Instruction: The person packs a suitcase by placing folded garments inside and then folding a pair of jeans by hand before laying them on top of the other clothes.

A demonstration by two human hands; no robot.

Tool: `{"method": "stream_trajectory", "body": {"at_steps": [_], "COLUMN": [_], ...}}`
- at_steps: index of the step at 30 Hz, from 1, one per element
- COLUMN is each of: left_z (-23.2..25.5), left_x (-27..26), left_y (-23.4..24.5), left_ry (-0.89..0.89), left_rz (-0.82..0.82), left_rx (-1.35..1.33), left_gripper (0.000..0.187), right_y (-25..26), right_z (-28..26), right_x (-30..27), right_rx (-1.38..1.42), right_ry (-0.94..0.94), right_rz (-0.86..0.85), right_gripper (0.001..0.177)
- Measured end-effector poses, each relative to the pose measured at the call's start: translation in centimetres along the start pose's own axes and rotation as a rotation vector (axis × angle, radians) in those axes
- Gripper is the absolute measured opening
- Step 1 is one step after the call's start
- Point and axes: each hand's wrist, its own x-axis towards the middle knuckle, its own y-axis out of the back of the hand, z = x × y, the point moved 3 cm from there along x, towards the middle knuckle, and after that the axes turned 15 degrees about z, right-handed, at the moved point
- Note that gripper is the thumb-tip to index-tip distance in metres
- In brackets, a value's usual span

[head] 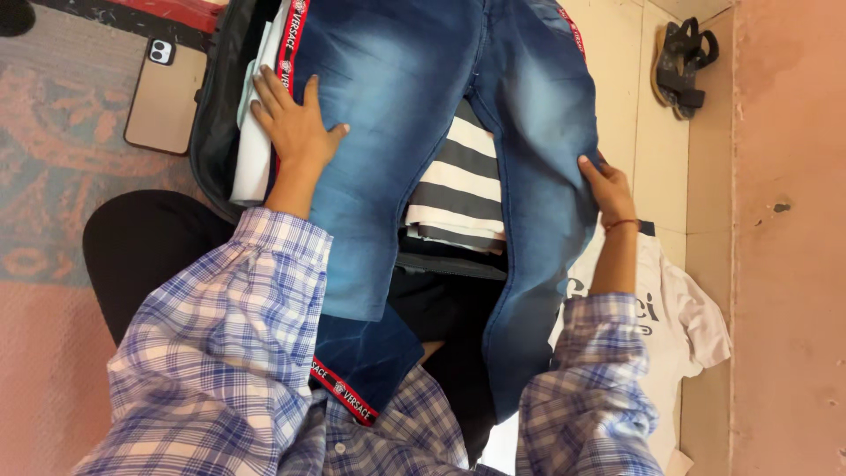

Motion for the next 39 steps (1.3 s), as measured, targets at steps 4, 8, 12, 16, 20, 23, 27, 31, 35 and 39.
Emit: {"method": "stream_trajectory", "body": {"at_steps": [4,8,12,16,20,23,27,31,35,39], "left_z": [0.5,1.1,1.5,1.5,1.5,1.6,1.5,1.3,1.2,1.1], "left_x": [0.2,0.3,0.3,0.3,0.4,0.4,0.3,0.1,-0.1,-0.3], "left_y": [0.4,1.9,3.1,3.1,3.2,3.3,3.1,2.8,2.4,1.9], "left_ry": [0.007,0.030,0.063,0.089,0.086,0.082,0.084,0.073,0.029,-0.013], "left_rz": [-0.009,0.048,0.139,0.077,0.082,0.109,0.081,0.109,0.112,0.095], "left_rx": [0.033,0.052,0.079,0.116,0.104,0.094,0.068,0.074,0.073,0.084], "left_gripper": [0.095,0.078,0.066,0.068,0.068,0.069,0.069,0.071,0.071,0.070], "right_y": [2.6,1.8,-1.3,-1.1,3.8,5.9,4.6,1.5,0.6,2.8], "right_z": [-1.6,1.2,6.3,8.7,7.9,7.4,8.2,13.0,16.5,17.8], "right_x": [0.1,-0.3,-0.9,-0.2,3.4,3.6,2.0,-4.9,-12.6,-17.9], "right_rx": [0.412,0.584,0.368,0.391,0.344,0.304,0.202,0.129,0.511,0.708], "right_ry": [-0.012,-0.147,-0.309,-0.439,-0.003,0.115,-0.034,-0.518,-0.668,-0.701], "right_rz": [-0.180,-0.208,-0.221,-0.176,0.174,0.248,0.110,-0.068,-0.136,-0.112], "right_gripper": [0.052,0.051,0.049,0.040,0.039,0.041,0.057,0.085,0.078,0.069]}}
